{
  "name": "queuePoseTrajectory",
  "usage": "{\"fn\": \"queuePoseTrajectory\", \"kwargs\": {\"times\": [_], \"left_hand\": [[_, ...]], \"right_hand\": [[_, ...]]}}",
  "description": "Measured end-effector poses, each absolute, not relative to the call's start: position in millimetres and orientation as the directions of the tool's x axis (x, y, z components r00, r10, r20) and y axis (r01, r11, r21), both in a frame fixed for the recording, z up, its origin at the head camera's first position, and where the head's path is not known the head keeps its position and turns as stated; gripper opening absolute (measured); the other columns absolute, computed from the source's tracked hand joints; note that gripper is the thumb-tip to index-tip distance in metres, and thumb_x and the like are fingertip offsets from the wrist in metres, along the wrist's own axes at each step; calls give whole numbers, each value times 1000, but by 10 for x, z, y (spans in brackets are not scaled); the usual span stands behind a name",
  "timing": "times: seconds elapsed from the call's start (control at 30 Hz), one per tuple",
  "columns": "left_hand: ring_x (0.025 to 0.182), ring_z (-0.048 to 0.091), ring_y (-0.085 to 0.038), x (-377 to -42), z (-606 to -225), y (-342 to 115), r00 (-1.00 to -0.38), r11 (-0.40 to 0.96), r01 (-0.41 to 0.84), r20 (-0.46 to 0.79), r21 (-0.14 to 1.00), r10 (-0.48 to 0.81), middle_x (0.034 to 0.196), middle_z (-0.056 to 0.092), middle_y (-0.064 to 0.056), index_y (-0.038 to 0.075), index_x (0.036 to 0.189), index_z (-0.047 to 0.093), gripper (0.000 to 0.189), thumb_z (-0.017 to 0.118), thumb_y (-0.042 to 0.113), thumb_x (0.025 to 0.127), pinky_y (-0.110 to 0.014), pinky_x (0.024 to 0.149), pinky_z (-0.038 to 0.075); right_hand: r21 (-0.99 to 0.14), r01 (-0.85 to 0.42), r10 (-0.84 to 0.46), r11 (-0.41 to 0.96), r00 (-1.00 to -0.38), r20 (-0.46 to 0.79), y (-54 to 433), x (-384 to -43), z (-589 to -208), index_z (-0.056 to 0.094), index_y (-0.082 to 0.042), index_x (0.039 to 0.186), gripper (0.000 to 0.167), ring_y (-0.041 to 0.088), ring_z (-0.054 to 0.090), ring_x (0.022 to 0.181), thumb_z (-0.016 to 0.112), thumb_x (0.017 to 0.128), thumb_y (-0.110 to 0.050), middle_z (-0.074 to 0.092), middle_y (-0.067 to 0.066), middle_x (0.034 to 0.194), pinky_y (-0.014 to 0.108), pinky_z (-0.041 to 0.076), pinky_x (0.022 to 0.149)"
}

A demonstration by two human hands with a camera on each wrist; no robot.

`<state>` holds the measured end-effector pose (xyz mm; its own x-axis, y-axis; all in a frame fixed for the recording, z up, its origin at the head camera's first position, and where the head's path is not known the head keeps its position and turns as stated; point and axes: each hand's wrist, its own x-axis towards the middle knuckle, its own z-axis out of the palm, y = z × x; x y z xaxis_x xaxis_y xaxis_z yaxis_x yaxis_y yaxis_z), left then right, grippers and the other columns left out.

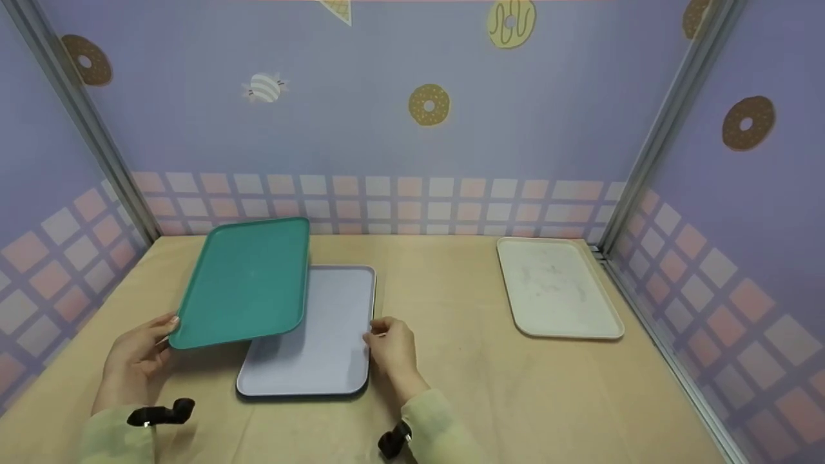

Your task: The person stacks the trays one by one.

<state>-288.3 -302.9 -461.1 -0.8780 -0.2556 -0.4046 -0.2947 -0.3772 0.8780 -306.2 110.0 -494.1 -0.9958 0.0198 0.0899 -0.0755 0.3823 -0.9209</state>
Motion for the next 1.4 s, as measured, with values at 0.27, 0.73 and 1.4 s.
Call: {"fn": "queuePoseTrajectory", "kwargs": {"times": [0.27, 0.73, 1.4], "left_hand": [[84, 69, -4, -2913, -4625, -2867, -914, -314, -286, -356, 905, -194, 88, 70, 16, 16, 128, 71, 28, 66, 11, 101, -19, 77, 60], [79, 70, -8, -3000, -4650, -2466, -948, -224, -269, -299, 937, -112, 87, 71, 9, -6, 151, 45, 55, 64, 6, 101, -21, 72, 60], [84, 75, -13, -2927, -4551, -2296, -962, 178, -272, -260, 946, -86, 103, 76, -7, -7, 133, 63, 39, 65, 17, 103, -30, 73, 64]], "right_hand": [[-997, -17, -65, 81, -998, 12, 977, -2990, -4853, 67, 10, 125, 36, 13, 71, 86, 69, 96, -11, 75, 22, 113, 30, 61, 75], [-971, 122, -161, -206, -983, -90, 928, -2920, -4758, 44, 8, 151, 54, 17, 70, 107, 61, 103, -12, 55, 27, 145, 35, 60, 96], [-989, 145, -121, -24, -983, -141, 1148, -3002, -4709, 55, 8, 142, 51, 17, 66, 99, 68, 93, 1, 64, 16, 121, 33, 60, 88]]}}
